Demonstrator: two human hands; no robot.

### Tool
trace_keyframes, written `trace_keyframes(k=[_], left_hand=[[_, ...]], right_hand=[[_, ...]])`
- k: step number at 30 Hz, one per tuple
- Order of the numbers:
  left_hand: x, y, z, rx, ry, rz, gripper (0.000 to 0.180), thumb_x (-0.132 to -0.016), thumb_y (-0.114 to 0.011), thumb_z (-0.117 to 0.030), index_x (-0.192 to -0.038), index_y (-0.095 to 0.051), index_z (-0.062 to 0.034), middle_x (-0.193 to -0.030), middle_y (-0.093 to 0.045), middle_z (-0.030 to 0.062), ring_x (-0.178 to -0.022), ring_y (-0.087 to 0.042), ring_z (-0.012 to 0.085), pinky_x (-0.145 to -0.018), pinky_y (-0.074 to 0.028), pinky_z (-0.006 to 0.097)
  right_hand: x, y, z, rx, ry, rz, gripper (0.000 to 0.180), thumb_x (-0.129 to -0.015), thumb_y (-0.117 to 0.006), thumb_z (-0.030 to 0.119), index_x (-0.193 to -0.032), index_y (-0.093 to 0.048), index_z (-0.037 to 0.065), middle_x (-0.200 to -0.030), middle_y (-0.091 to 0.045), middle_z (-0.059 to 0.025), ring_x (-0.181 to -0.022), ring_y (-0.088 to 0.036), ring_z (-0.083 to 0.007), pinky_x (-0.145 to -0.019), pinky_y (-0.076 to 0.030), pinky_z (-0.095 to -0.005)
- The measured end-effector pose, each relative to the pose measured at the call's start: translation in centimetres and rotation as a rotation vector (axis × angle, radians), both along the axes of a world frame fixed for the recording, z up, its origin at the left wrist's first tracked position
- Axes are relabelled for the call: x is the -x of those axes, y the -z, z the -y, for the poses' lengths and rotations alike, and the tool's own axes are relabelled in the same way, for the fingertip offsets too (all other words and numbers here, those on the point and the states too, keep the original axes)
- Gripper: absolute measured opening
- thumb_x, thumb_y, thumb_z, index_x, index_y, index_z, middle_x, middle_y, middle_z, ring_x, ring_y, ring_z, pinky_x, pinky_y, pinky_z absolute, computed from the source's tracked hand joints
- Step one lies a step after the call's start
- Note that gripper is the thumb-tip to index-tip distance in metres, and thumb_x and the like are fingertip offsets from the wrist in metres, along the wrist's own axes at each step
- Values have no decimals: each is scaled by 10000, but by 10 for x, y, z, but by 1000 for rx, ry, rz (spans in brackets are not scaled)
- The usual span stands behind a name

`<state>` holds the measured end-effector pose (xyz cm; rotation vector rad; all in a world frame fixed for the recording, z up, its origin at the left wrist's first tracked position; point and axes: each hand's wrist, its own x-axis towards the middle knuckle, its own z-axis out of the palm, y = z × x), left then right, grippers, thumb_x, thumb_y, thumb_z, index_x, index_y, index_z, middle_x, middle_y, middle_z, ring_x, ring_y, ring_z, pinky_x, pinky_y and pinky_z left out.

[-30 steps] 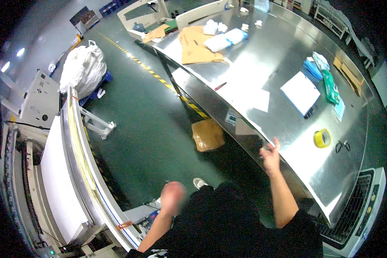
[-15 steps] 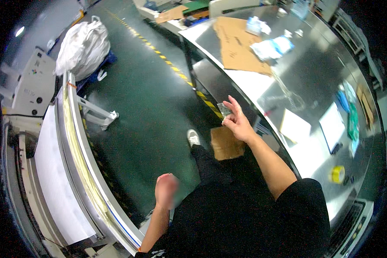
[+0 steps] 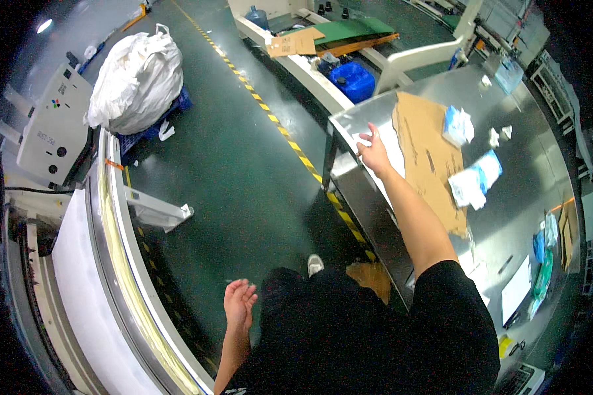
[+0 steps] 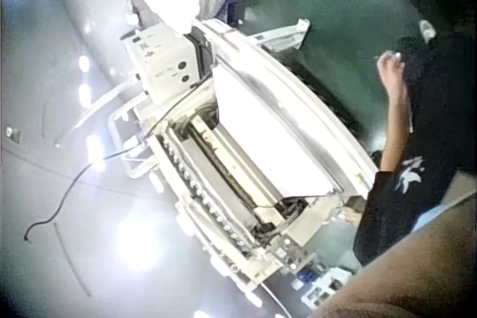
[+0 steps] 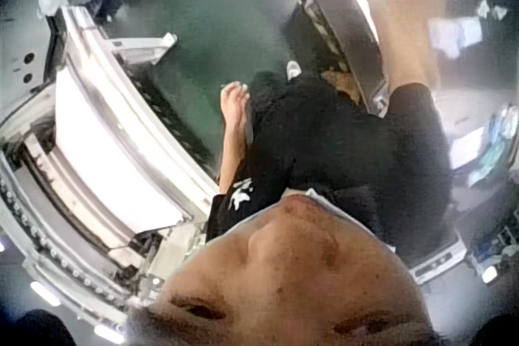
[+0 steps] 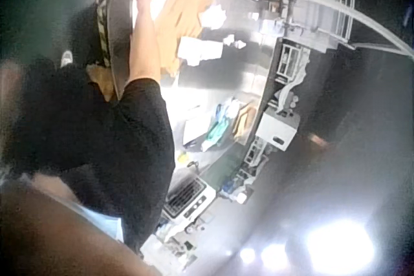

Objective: The person walks through a factory floor holding a roll of yellow tape, then uses scissors to cut a strip of tape and a small plastic piece. The person walks to a table and places the tape and scissors down, then picks up a small plastic piece and manipulates it with their hands.

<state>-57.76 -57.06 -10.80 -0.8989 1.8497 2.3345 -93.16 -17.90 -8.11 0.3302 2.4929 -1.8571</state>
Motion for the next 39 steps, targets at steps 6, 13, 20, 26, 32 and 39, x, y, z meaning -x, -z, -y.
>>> trace_keyframes(k=[6,13,20,26,32,39], left_hand=[[79,46,52,-149,-172,161,164,-906,-564,-39,-1058,-517,-81,-995,-626,56,-837,-651,182,-661,-549,294],[215,47,106,-100,-91,116,184,-902,-576,-57,-1075,-516,-80,-1015,-623,58,-868,-645,180,-692,-538,303],[374,-42,129,-54,218,27,343,-867,-569,-18,-1188,-496,-113,-1238,-549,87,-996,-624,222,-793,-518,330],[444,-109,140,-285,331,-158,392,-849,-585,22,-1192,-453,-114,-1383,-433,142,-1021,-625,244,-824,-518,348],[456,-120,139,-329,330,-297,417,-819,-615,83,-1156,-461,-109,-1372,-425,149,-970,-639,207,-787,-530,307],[485,-117,105,-170,18,-338,465,-795,-654,108,-1132,-426,-116,-1356,-469,177,-899,-637,154,-755,-526,274]], right_hand=[[157,23,10,-310,3,-132,716,-813,-553,46,-1472,-275,75,-1281,-597,-188,-993,-655,-293,-859,-510,-359],[197,43,0,-769,46,176,774,-759,-682,199,-1439,-343,53,-1257,-592,-236,-1141,-584,-388,-974,-456,-408],[204,-7,17,-1121,98,586,1079,-678,-800,446,-1506,-211,82,-1285,-568,-244,-1170,-582,-348,-976,-472,-427],[217,3,4,-1182,-23,791,1056,-664,-789,528,-1478,-301,65,-1312,-565,-216,-1235,-542,-328,-1000,-457,-431],[260,20,-61,-1247,-274,769,969,-671,-805,497,-1415,-407,22,-1343,-542,-214,-1239,-528,-359,-1024,-433,-433],[327,-77,214,226,-852,616,980,-647,-647,-9,-1516,-260,227,-1566,-253,-133,-1445,-227,-267,-1135,-275,-469]])
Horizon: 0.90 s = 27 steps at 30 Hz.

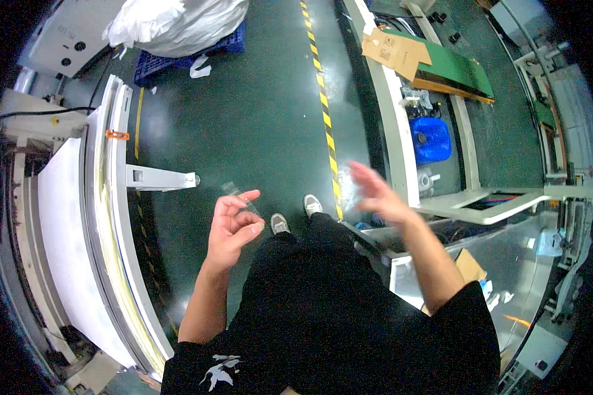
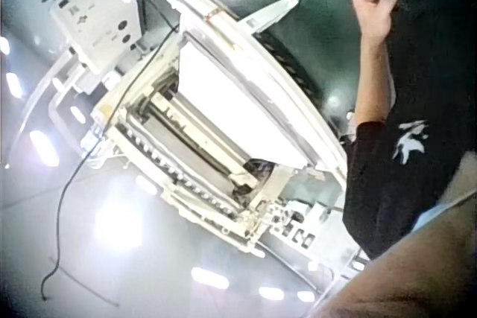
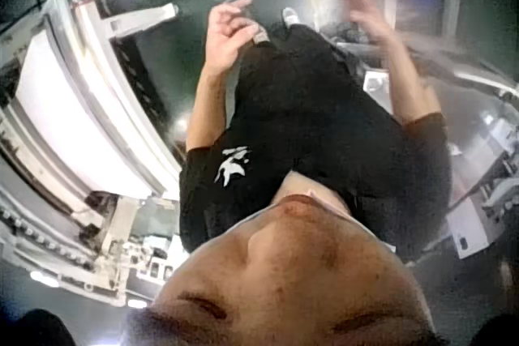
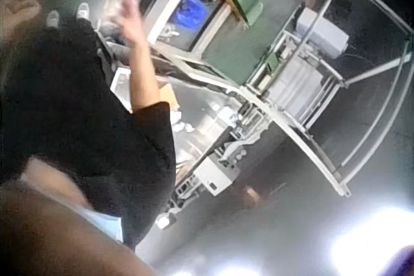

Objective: The person walks through a factory floor holding a roll of yellow tape, then uses scissors to cut a strip of tape and a small plastic piece. The person walks to a table and places the tape and scissors down, then picks up a small plastic piece and manipulates it with their hands.

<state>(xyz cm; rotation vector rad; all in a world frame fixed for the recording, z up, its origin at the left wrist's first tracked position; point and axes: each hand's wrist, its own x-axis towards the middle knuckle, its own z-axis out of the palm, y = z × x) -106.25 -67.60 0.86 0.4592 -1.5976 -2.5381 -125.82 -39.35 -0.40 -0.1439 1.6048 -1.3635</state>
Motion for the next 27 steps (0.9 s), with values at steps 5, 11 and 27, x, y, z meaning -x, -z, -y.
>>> trace_keyframes(k=[5,11,27], left_hand=[[21,-11,-40,-144,-260,-113,473,-799,-643,143,-1108,-399,-119,-1263,-539,160,-837,-625,131,-747,-509,266],[25,-20,-71,-103,-544,-135,468,-796,-649,137,-1092,-382,-109,-1242,-558,161,-847,-626,138,-729,-506,266],[-31,-62,-74,184,-753,-77,494,-767,-669,109,-1115,-389,-103,-1205,-541,182,-764,-564,115,-667,-473,238]], right_hand=[[-26,-27,99,692,-187,558,1143,-548,-598,-82,-1553,-133,202,-1599,-160,-88,-1473,-161,-248,-1186,-124,-415],[-20,-30,121,737,-451,599,1055,-615,-609,-24,-1547,-167,200,-1595,-153,-119,-1481,-130,-260,-1186,-103,-407],[-18,-73,145,630,-816,-887,403,-762,-723,148,-1161,-670,146,-1331,-470,-208,-1226,-488,-356,-1031,-386,-450]])
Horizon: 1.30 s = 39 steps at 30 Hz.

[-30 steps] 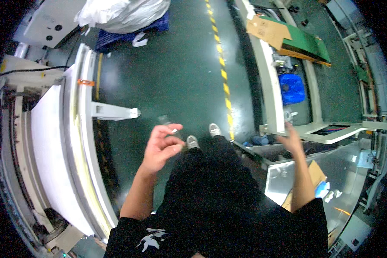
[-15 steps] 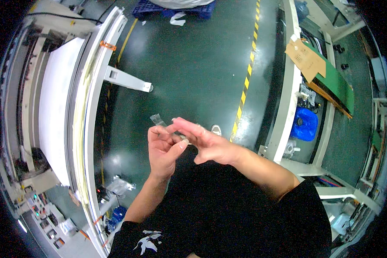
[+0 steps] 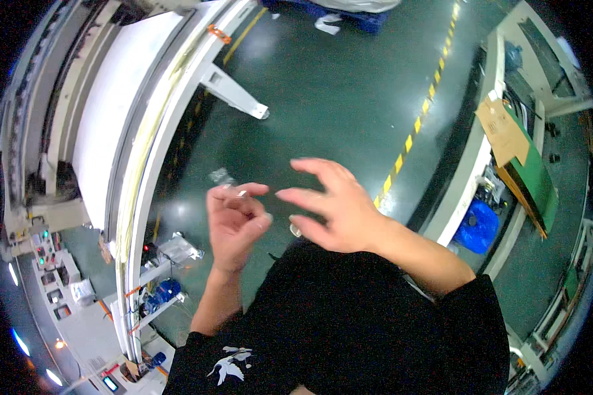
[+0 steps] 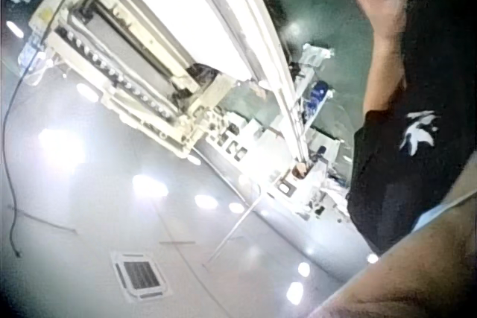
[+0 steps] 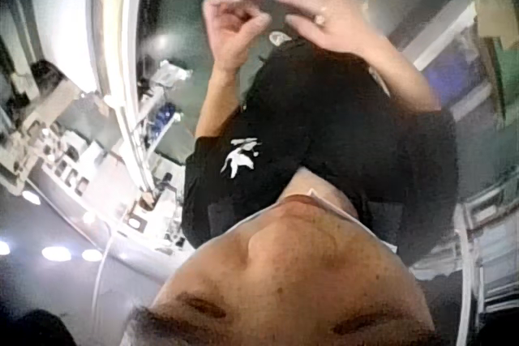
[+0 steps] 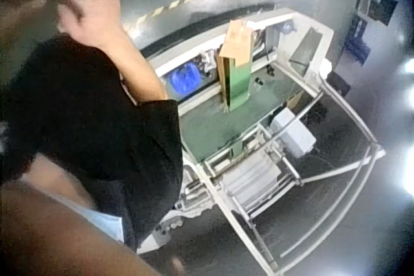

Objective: The person walks through a factory floor holding a roll of yellow tape, then uses scissors to cut a strip of tape and a small plastic piece. The person walks to a table and places the tape and scissors down, then picks up a small plastic piece and manipulates it with their hands.

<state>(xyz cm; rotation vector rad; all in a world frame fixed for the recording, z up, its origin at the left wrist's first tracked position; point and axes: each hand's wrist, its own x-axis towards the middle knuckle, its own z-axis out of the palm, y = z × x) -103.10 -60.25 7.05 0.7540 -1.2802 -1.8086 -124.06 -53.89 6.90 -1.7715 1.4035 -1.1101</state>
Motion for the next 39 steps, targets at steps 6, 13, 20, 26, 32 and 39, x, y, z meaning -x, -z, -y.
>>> trace_keyframes(k=[6,13,20,26,32,39], left_hand=[[-20,-2,-10,148,302,42,372,-796,-678,60,-1062,-458,-76,-1162,-484,117,-778,-576,90,-650,-457,224],[-39,0,-21,214,439,112,300,-804,-670,38,-1029,-503,-68,-1130,-483,90,-781,-584,89,-639,-449,224],[-57,9,-40,131,427,90,323,-817,-663,26,-1069,-484,-70,-1128,-491,76,-814,-589,91,-655,-457,227],[-68,7,-49,-253,297,33,353,-836,-645,21,-1140,-482,-51,-1174,-521,66,-902,-588,114,-774,-490,249],[-77,6,-47,-661,70,-87,265,-875,-607,4,-1121,-526,-54,-1174,-583,107,-1036,-639,217,-803,-540,336],[-96,16,-45,-355,-101,221,209,-862,-645,-23,-1057,-573,-44,-1005,-622,30,-876,-602,108,-739,-487,237]], right_hand=[[-14,2,12,-527,-3,891,261,-886,-682,142,-1122,-663,30,-1100,-631,-64,-1023,-576,-129,-898,-449,-290],[-35,2,14,-674,-122,1090,142,-863,-693,87,-991,-676,29,-1105,-643,-103,-1015,-593,-136,-915,-447,-305],[-55,-2,8,-665,-164,1053,67,-861,-694,61,-911,-654,41,-1048,-654,-104,-959,-610,-142,-880,-464,-300],[-71,-2,5,-441,52,933,64,-890,-675,76,-904,-633,30,-977,-655,-89,-880,-647,-147,-817,-511,-287],[-66,-6,9,-348,174,860,72,-902,-664,81,-915,-620,25,-968,-645,-69,-843,-646,-134,-783,-518,-272],[-65,-29,13,-85,24,200,78,-853,-689,57,-867,-619,26,-998,-641,-88,-833,-612,-107,-725,-494,-245]])
